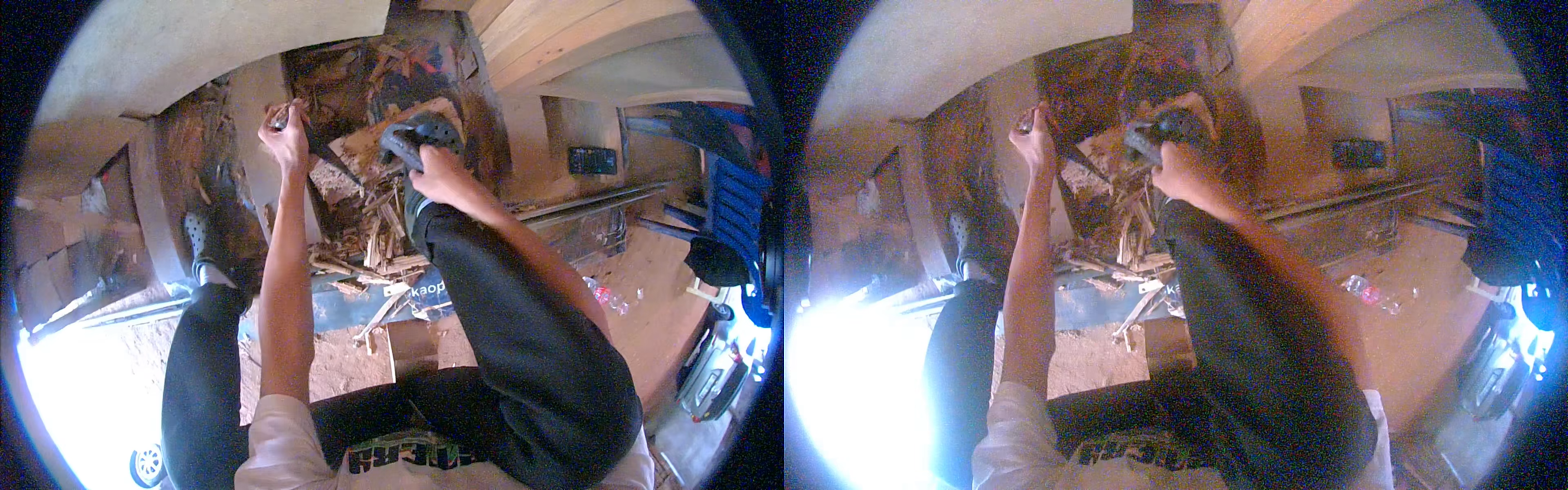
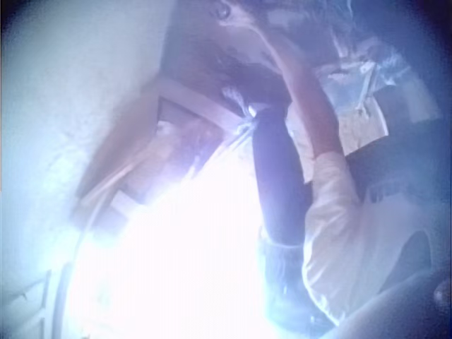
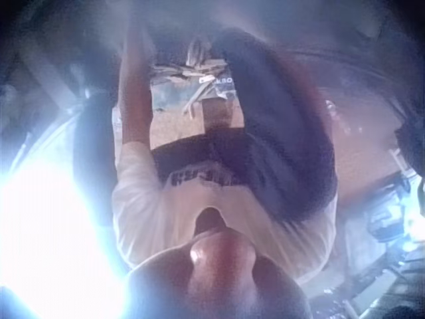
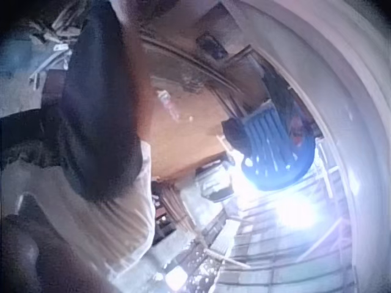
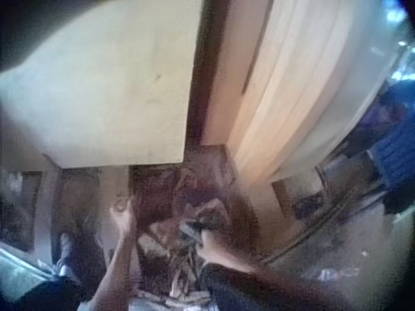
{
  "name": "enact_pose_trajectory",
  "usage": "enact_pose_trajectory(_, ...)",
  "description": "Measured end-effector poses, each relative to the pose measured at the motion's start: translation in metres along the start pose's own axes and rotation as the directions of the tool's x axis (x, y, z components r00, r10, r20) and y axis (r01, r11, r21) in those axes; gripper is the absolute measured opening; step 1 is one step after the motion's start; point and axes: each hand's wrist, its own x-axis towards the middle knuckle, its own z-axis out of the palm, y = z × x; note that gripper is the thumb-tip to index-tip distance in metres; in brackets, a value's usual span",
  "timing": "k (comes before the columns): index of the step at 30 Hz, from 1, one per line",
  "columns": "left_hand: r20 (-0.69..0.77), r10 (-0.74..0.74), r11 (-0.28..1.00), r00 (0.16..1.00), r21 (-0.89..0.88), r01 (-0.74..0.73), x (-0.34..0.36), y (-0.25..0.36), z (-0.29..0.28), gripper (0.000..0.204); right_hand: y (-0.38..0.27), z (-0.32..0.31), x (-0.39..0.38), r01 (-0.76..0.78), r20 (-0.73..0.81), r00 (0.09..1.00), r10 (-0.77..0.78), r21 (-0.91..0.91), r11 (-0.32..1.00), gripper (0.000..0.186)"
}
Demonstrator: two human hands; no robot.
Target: The person sits on the floor and uses a hammer and chisel to carve a small piece of wood held between their feet. They repeatedly strike the chisel to shape the wood, creating wood shavings.
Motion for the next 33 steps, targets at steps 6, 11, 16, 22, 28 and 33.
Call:
enact_pose_trajectory(6, 0.030, 0.004, 0.931, 1.000, -0.365, 0.007, -0.034, 0.040, -0.004, 0.018, 0.007, 0.003, 0.002, 0.014, -0.012, 1.000, -0.014, 0.005, 1.000, 0.032)
enact_pose_trajectory(11, -0.107, 0.073, 0.928, 0.992, -0.357, -0.106, -0.061, 0.059, -0.006, 0.018, 0.007, 0.008, 0.000, 0.085, -0.082, 0.993, -0.087, -0.033, 0.996, 0.034)
enact_pose_trajectory(16, -0.314, 0.152, 0.958, 0.937, -0.186, -0.217, -0.085, 0.064, 0.006, 0.017, 0.004, 0.003, -0.002, 0.071, -0.072, 0.995, -0.071, -0.005, 0.997, 0.034)
enact_pose_trajectory(22, -0.296, 0.171, 0.974, 0.940, -0.093, -0.206, -0.093, 0.061, -0.003, 0.020, 0.008, 0.008, 0.003, 0.073, -0.098, 0.992, -0.078, -0.058, 0.996, 0.035)
enact_pose_trajectory(28, 0.052, 0.136, 0.978, 0.989, -0.169, -0.126, -0.098, 0.043, -0.007, 0.013, 0.003, 0.003, -0.003, 0.048, -0.069, 0.996, -0.048, -0.003, 0.999, 0.035)
enact_pose_trajectory(33, 0.220, 0.208, 0.974, 0.953, 0.039, -0.222, -0.102, 0.045, 0.004, 0.030, 0.003, -0.001, -0.005, 0.065, -0.067, 0.996, -0.062, 0.036, 0.997, 0.038)
